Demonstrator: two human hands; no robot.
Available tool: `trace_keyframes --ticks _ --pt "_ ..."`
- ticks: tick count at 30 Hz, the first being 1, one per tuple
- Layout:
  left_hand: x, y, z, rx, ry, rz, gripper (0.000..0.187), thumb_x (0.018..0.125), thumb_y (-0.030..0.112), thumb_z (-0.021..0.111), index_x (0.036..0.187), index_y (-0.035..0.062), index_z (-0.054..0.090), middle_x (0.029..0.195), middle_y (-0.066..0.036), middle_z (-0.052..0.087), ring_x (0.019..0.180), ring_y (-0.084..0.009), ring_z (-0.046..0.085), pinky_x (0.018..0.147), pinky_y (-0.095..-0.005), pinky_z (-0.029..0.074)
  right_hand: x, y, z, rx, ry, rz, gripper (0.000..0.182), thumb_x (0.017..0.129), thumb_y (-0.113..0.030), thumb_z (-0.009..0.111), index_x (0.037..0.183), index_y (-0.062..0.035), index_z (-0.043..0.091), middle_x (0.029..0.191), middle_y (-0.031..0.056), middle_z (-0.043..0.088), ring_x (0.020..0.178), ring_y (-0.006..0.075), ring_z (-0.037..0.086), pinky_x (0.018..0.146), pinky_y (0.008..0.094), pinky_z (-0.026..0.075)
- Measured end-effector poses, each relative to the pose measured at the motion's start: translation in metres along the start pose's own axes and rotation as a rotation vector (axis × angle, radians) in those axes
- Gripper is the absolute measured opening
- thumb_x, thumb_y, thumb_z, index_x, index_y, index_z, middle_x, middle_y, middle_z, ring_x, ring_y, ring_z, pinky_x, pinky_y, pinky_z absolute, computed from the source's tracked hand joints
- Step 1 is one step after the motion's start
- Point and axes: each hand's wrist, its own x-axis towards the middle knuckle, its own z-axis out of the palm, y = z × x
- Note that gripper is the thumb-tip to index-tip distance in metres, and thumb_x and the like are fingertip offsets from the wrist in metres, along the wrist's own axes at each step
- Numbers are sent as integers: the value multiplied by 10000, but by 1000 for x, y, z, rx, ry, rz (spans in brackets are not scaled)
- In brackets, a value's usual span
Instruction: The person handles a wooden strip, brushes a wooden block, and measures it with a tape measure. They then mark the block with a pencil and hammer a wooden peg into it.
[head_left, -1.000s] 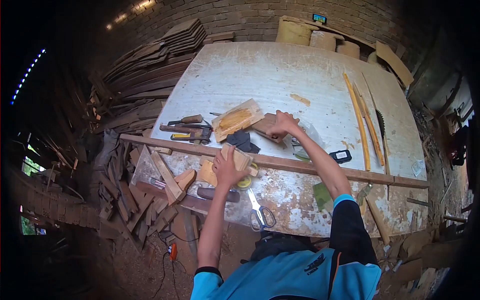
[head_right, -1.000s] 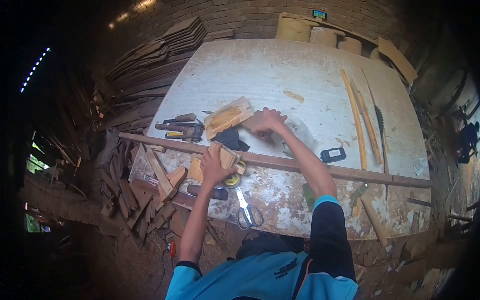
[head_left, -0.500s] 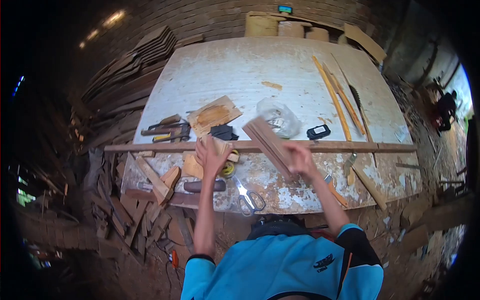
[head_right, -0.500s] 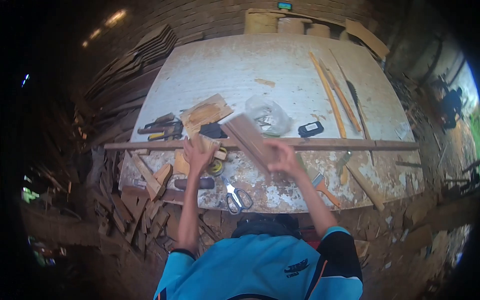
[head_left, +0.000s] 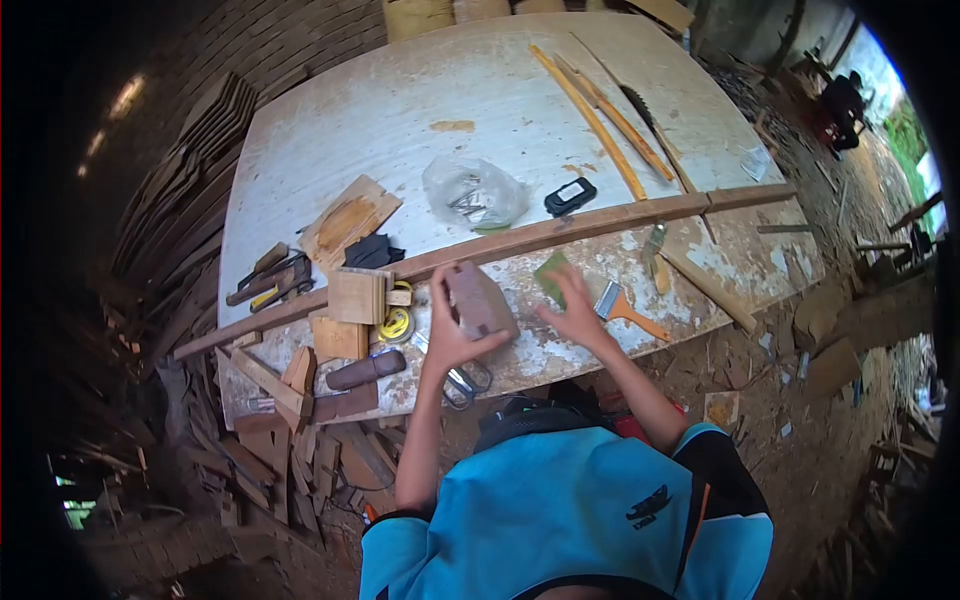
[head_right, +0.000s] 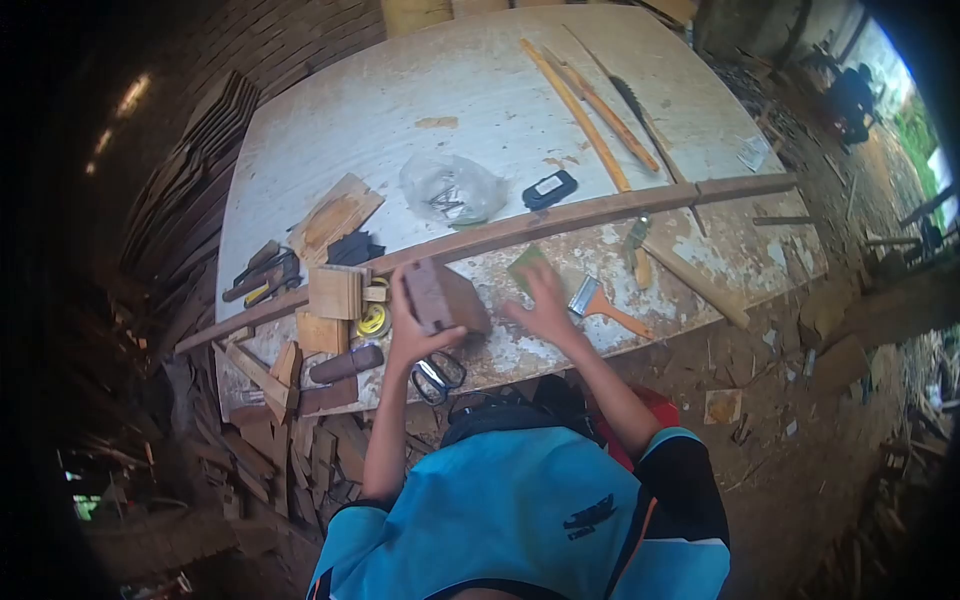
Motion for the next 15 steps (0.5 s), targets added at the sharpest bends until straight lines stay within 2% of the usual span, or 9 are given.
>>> trace_keyframes --ticks 2,5,6,9,10,13,14,15 --pt "-1 3 6 94 -8 30 1115 503 224 860 1368 57 175 1280 -141 308 1186 -257 407 991 -415 393 6 19 7 -351 239 44 698 690 -287 731 1278 -71 423 1253 182 407 1224 370 350 1007 482 279" --pt "-2 -7 10 74 25 48 1126 505 219 860 1372 65 157 1279 -151 282 1192 -268 391 1001 -418 385 12 40 14 -423 183 -16 714 687 -289 722 1284 -55 409 1179 174 436 1172 376 368 960 499 302" --pt "-3 -8 10 72 47 70 1130 506 216 859 1374 66 152 1277 -153 279 1201 -271 379 1003 -418 385 14 32 8 -398 182 -23 702 685 -255 709 1290 -66 406 1119 165 453 1115 373 404 947 480 305" --pt "-7 -6 2 101 40 56 1140 507 258 851 1386 68 150 1271 -165 269 1229 -301 328 1020 -420 353 24 22 0 -165 131 0 656 703 -219 686 1285 -88 414 1118 167 462 1079 371 446 936 464 342" --pt "-5 -6 -5 170 17 61 1140 510 273 847 1389 67 151 1272 -168 269 1229 -306 325 1024 -420 343 24 7 -3 40 115 -1 620 743 -173 645 1307 -97 400 1133 158 476 1064 331 491 917 433 389" --pt "-2 -7 -23 278 -62 37 1134 513 306 834 1393 67 161 1271 -178 274 1218 -329 333 1028 -418 322 24 -22 -2 758 -113 189 605 771 -137 613 1330 -71 389 1173 105 492 1091 228 491 916 345 408" --pt "-3 -7 -25 295 -86 22 1130 513 314 829 1393 67 165 1270 -182 276 1212 -337 338 1027 -418 316 25 -19 7 761 -200 78 583 841 -147 549 1377 -70 335 1278 127 451 1175 244 451 973 360 366" --pt "-3 -3 -25 302 -85 -9 1124 511 309 827 1391 66 171 1266 -186 287 1209 -339 345 1024 -416 321 28 -12 19 705 -230 61 565 869 -169 514 1389 -65 322 1319 127 422 1210 243 422 1000 353 336"
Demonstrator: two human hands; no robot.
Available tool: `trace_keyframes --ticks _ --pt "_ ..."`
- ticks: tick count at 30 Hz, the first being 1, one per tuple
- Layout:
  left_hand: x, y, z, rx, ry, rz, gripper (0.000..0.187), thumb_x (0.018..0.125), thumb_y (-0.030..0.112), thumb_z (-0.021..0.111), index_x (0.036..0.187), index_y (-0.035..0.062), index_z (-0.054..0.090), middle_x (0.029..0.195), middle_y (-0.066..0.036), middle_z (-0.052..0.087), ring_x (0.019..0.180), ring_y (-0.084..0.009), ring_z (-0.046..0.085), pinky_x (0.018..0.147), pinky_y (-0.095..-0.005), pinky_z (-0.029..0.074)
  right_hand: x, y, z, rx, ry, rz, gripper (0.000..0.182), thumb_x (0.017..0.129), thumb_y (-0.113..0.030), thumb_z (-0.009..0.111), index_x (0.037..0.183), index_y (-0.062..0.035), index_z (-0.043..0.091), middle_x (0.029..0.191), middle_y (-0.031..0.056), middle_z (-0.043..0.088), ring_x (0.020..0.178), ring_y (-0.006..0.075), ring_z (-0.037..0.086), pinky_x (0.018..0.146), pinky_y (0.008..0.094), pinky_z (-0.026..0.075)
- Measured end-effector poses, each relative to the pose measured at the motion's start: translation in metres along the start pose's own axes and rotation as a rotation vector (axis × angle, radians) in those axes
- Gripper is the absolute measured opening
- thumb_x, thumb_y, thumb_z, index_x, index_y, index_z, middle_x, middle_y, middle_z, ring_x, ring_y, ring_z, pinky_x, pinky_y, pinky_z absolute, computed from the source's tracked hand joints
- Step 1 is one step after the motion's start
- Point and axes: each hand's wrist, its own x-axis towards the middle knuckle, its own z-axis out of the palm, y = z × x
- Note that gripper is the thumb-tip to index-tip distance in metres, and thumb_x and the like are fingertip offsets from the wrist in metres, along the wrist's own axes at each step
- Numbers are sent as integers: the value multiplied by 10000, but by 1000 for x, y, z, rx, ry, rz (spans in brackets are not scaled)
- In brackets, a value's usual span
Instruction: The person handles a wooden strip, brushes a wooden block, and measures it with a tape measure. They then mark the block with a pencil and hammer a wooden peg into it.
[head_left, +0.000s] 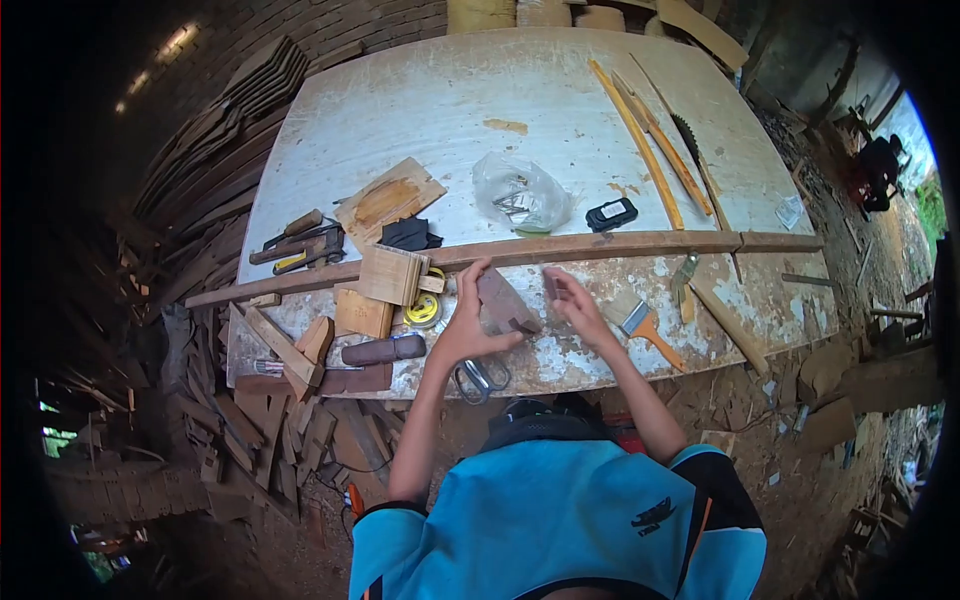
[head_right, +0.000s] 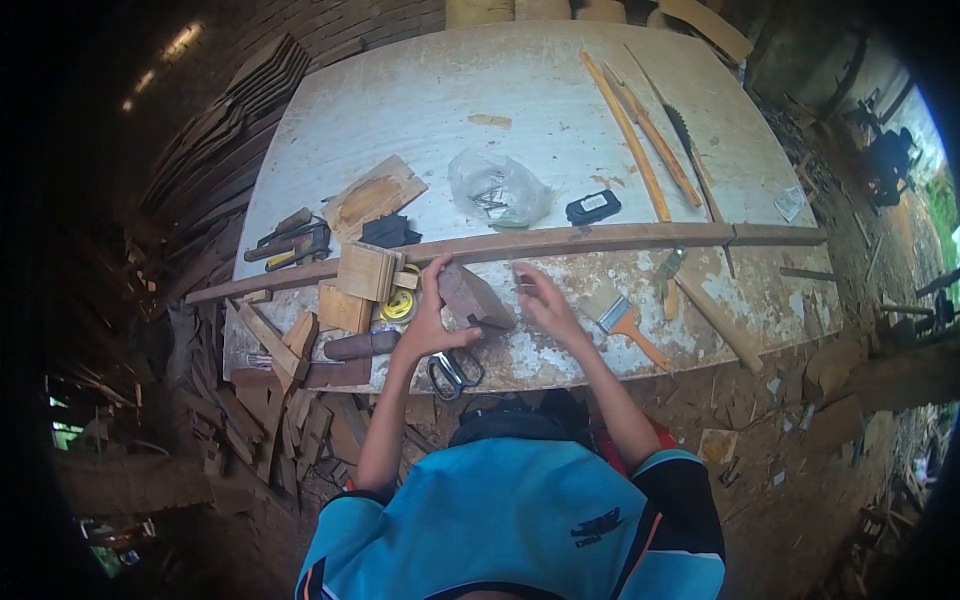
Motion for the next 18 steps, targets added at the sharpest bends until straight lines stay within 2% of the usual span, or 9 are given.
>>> trace_keyframes --ticks 2,5,8,9,12,13,16,17,18 --pt "-1 13 -3 16 -5 -66 1112 507 298 822 1387 62 185 1259 -193 308 1201 -342 359 1016 -411 331 9 22 13 -111 -66 -1 535 924 -213 444 1413 -56 295 1401 125 363 1279 239 363 1053 341 275" --pt "-1 14 2 17 96 -20 1104 487 299 826 1374 54 215 1245 -199 352 1186 -343 386 1007 -407 342 6 9 42 33 -191 108 548 982 -334 312 1435 -35 238 1474 115 264 1354 228 253 1101 345 178" --pt "-5 7 2 8 118 -42 1123 473 307 834 1377 47 219 1238 -199 379 1172 -340 410 1002 -403 350 -4 -46 50 311 -292 74 634 978 -464 224 1442 -32 209 1489 121 228 1377 229 199 1113 351 152" --pt "-5 4 3 -31 128 -45 1170 451 313 847 1389 45 200 1264 -204 373 1183 -340 407 1002 -408 351 -7 -63 54 271 -314 3 703 957 -539 182 1440 -28 210 1490 124 224 1382 238 182 1118 354 132" --pt "-8 3 -1 -122 152 -52 1210 433 320 861 1398 45 186 1299 -207 354 1203 -334 395 1006 -412 348 -7 -45 57 -108 -296 -157 716 947 -563 163 1448 -52 200 1495 131 210 1388 246 164 1122 355 116" --pt "-8 1 -4 -90 145 -39 1243 413 348 882 1399 47 188 1323 -205 342 1223 -330 385 1021 -413 336 -5 -25 55 -55 -271 41 710 946 -562 162 1454 -66 183 1498 142 197 1390 259 163 1122 355 113" --pt "-10 -12 -2 -106 99 -40 1278 425 359 893 1416 64 142 1390 -179 251 1293 -316 296 1034 -447 334 -3 -18 47 -161 -285 136 709 946 -556 175 1456 -65 170 1500 145 191 1386 258 178 1120 350 120" --pt "-8 -15 -2 -84 80 -10 1266 430 365 895 1413 76 150 1397 -178 245 1297 -312 293 1038 -453 330 -7 -35 49 -257 -293 10 716 943 -563 175 1456 -63 173 1501 138 191 1381 252 192 1117 348 127" --pt "-9 -8 -4 -185 56 -41 1207 449 324 898 1394 89 183 1366 -167 276 1291 -304 301 1039 -454 335 -8 -42 54 -204 -314 -41 720 941 -566 174 1456 -63 173 1502 136 190 1380 251 192 1116 349 129"
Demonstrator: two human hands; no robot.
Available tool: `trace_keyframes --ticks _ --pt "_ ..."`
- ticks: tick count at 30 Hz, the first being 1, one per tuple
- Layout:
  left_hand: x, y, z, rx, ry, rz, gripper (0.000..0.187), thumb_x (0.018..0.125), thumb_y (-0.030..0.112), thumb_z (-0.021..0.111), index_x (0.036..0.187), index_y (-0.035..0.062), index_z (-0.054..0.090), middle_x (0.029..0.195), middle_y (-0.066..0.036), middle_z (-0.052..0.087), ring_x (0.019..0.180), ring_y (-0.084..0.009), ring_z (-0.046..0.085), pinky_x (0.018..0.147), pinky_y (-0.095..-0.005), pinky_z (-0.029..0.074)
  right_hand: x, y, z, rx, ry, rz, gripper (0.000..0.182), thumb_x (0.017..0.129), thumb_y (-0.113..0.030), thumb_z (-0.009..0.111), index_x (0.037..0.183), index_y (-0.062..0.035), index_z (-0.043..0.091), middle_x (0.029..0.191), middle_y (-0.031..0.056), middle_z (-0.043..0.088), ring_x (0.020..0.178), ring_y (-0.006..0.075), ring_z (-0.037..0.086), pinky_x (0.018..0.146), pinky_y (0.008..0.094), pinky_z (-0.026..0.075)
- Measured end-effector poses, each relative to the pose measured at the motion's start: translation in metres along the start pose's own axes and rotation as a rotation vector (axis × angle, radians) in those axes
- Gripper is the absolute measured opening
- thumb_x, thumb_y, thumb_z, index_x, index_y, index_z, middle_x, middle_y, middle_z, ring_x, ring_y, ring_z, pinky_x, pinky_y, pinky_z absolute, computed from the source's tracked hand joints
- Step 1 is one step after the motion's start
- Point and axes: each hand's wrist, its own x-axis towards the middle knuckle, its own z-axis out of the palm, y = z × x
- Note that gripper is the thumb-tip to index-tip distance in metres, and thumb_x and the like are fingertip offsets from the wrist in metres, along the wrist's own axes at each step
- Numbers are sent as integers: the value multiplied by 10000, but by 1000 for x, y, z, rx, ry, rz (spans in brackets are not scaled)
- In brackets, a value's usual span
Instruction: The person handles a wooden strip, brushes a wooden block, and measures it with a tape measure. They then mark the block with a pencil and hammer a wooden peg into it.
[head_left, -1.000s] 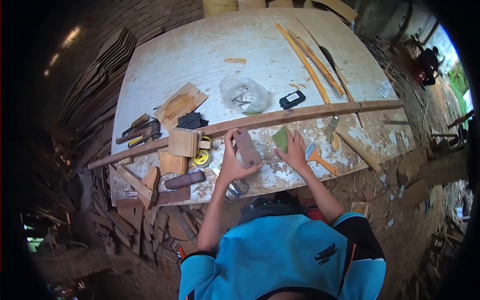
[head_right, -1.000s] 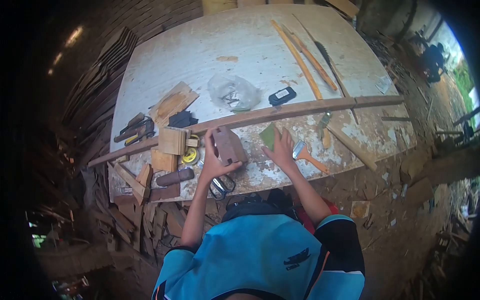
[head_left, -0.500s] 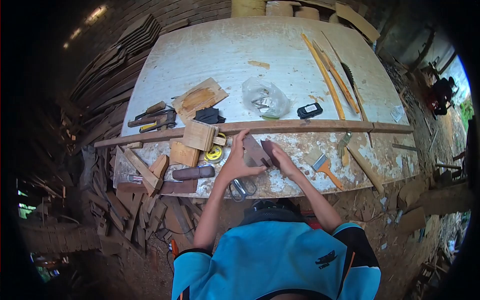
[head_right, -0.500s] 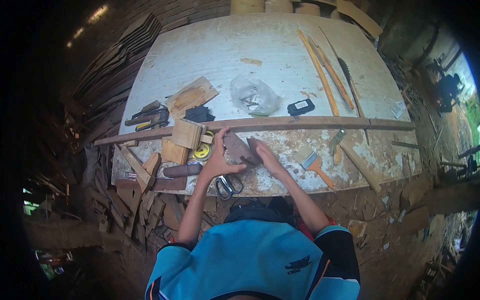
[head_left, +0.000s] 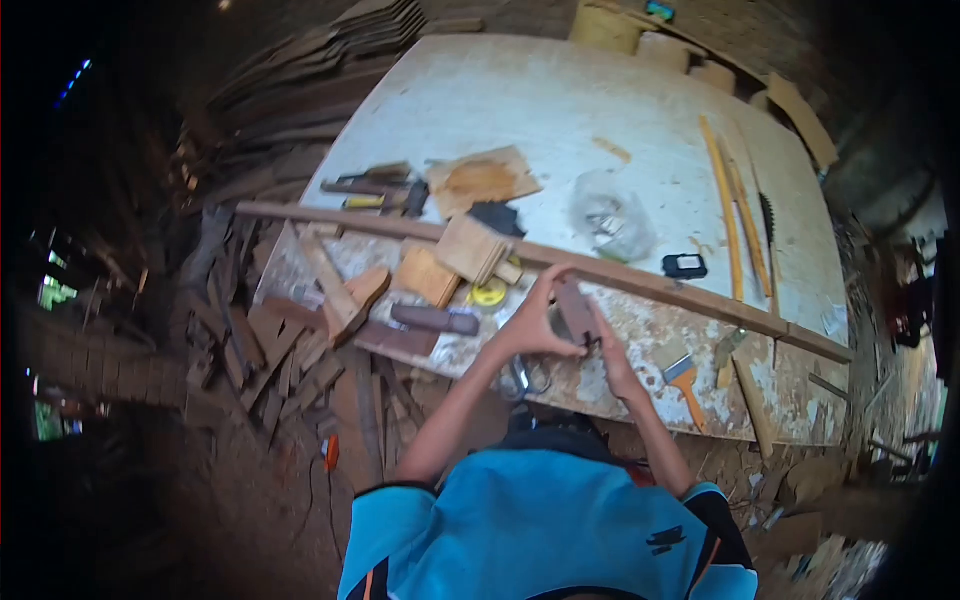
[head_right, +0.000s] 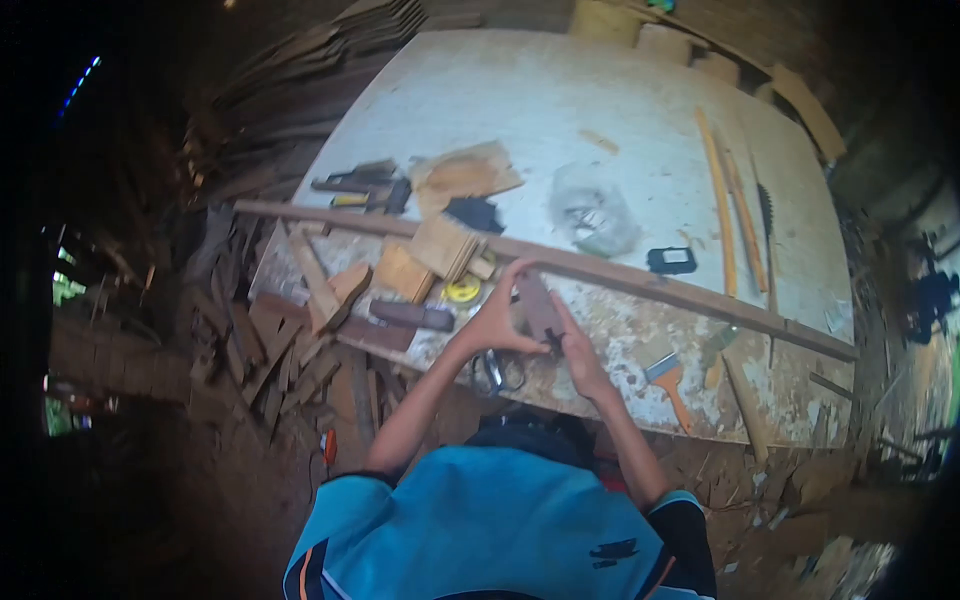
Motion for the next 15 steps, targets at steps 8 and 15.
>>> trace_keyframes --ticks 8,15 --pt "-10 -3 -5 -84 -36 -36 1124 538 351 860 1375 99 154 1298 -149 287 1263 -289 309 1050 -396 287 0 11 3 141 -50 0 730 939 -563 125 1458 -50 139 1515 128 142 1392 261 140 1124 358 88" --pt "-10 -28 37 -380 491 69 588 805 337 548 1266 21 367 1145 -121 406 1071 -203 397 970 -320 291 12 44 7 222 11 156 697 958 -518 153 1455 -30 125 1520 127 116 1402 240 102 1130 340 74"
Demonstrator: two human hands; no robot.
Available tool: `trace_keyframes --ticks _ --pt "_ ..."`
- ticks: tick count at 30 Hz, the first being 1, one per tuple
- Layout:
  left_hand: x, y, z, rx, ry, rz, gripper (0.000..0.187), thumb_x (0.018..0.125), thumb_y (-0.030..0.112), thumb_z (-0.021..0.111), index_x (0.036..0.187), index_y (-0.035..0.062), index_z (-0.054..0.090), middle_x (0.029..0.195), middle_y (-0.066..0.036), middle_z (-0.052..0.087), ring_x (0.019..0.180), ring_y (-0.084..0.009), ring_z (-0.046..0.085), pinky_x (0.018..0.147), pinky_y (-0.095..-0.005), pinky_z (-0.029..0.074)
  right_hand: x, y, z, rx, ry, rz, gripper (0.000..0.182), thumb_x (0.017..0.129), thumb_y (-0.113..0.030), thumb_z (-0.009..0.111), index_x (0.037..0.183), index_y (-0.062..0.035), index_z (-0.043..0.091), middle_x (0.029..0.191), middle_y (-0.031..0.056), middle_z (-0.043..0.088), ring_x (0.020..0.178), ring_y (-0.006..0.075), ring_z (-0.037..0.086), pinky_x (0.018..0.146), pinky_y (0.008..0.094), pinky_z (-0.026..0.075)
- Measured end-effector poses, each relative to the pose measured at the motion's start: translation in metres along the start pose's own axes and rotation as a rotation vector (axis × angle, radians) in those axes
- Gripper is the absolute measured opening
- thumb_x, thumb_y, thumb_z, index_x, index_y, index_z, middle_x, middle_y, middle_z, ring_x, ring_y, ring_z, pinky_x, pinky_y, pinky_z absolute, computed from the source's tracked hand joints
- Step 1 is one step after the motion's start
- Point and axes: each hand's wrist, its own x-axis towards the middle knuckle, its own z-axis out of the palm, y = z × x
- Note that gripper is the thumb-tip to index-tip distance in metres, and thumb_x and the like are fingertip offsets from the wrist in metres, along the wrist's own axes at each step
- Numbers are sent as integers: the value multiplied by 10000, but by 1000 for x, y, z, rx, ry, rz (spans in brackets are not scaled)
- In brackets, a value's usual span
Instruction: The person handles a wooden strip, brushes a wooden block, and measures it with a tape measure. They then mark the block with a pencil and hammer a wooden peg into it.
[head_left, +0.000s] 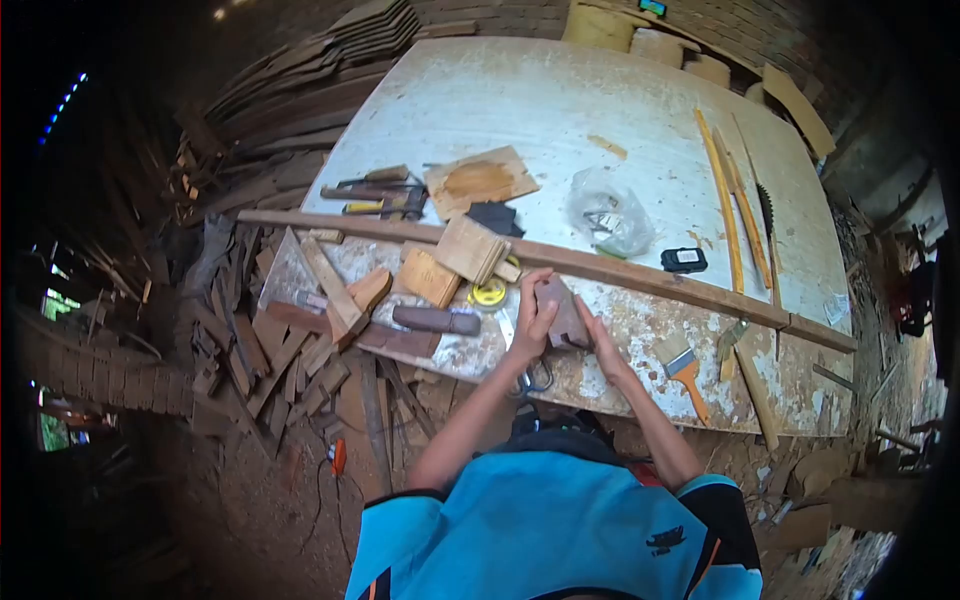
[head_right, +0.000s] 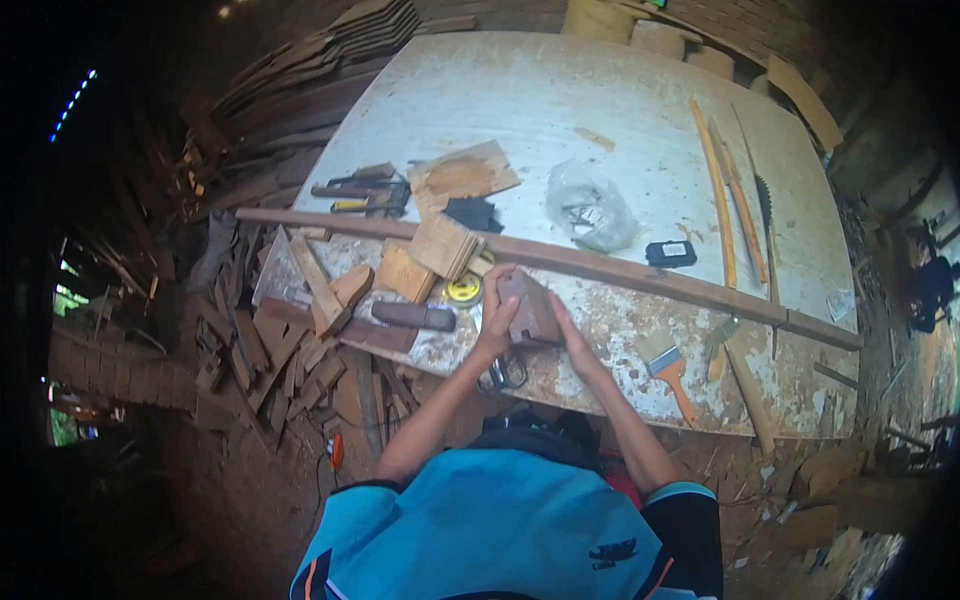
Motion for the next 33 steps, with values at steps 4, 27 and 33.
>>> trace_keyframes --ticks 4,27,33 --pt "7 5 22 -36 102 25 597 766 326 571 1241 35 356 1082 -98 409 1015 -195 403 925 -308 315 -9 -44 13 -70 -56 -345 704 960 -528 180 1451 -26 135 1517 126 122 1401 234 102 1130 338 71" --pt "15 -13 30 -111 44 -46 569 723 432 602 1110 80 378 1005 -58 391 930 -163 414 828 -303 360 1 34 -9 174 43 -66 634 985 -423 268 1458 -34 107 1513 125 124 1391 229 123 1122 334 101" --pt "15 -15 27 -124 -9 -88 557 719 430 642 1057 79 372 961 -45 392 908 -148 405 821 -294 353 -8 -10 2 114 16 -268 638 979 -425 270 1456 -30 118 1512 122 135 1391 221 127 1124 331 94"
